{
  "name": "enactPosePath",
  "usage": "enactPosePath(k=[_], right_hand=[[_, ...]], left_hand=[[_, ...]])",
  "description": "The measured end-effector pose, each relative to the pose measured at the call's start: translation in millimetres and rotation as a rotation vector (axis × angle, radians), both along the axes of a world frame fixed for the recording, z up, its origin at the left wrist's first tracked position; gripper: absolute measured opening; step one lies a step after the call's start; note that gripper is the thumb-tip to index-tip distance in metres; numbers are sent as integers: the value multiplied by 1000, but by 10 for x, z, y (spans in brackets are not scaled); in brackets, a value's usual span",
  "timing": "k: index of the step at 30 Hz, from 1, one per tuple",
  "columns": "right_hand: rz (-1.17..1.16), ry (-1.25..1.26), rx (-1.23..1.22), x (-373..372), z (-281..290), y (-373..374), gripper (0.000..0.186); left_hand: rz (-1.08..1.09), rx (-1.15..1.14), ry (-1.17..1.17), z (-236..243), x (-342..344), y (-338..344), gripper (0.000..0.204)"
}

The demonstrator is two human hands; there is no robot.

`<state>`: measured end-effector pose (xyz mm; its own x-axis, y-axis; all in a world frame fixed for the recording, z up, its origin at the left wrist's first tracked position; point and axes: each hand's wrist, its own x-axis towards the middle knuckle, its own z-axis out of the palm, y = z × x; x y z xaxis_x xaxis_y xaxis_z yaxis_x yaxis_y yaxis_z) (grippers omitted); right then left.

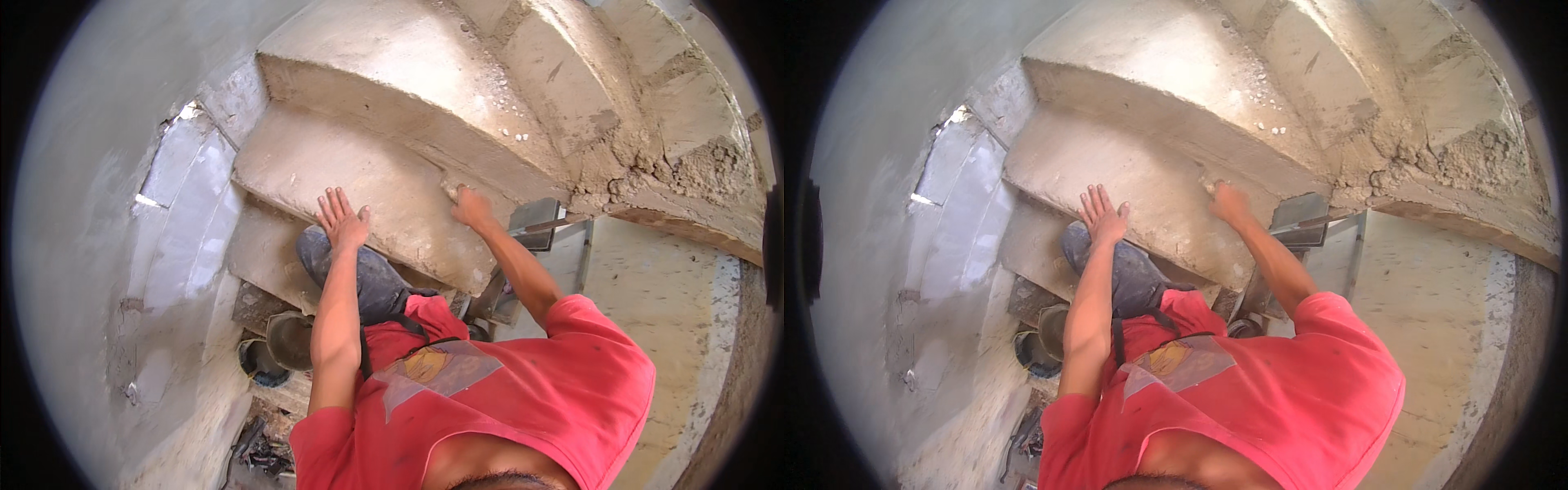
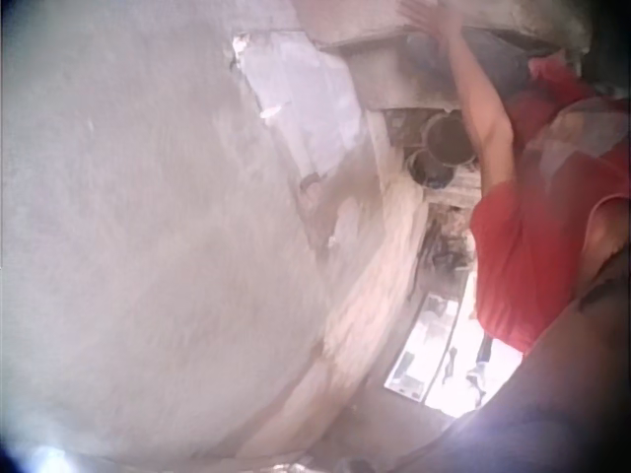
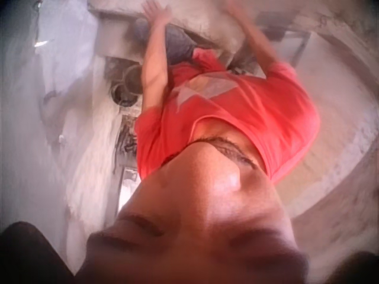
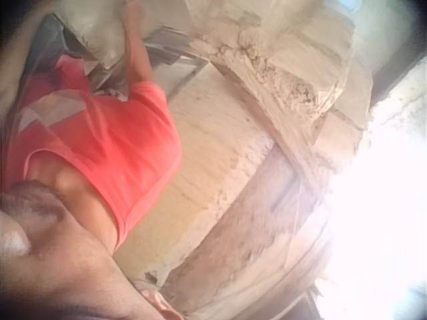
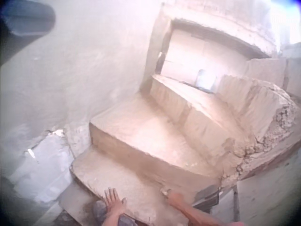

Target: The person smooths a curved concrete wall and then works on a spiral staircase, using a trowel to level and finish the concrete surfaces. The person uses a cloth to wipe the wall and a trowel to scrape and smooth the stair treads and risers.

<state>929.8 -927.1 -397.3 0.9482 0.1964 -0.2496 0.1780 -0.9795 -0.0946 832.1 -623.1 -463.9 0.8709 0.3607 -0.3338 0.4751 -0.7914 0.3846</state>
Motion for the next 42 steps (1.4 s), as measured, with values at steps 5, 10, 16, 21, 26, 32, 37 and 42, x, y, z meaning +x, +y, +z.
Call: enactPosePath(k=[5,10,16,21,26,32,37,42], right_hand=[[118,5,-8,-86,-26,271,40],[-57,-13,66,-33,11,553,35],[135,65,21,-48,68,923,40],[46,25,119,-34,46,1012,38],[47,60,146,-177,-168,936,40],[19,82,214,-311,-263,869,47],[-3,51,383,-375,-54,892,60],[4,108,482,-422,292,1172,55]], left_hand=[[-9,1,-32,27,-14,17,95],[-11,-25,-7,57,-21,23,94],[-9,-45,-29,65,-48,45,92],[2,-41,-42,49,-51,35,92],[13,-79,-43,38,-50,39,93],[29,-69,-35,62,-27,47,92],[269,-27,-234,78,191,426,88],[589,71,-381,92,629,1177,83]])
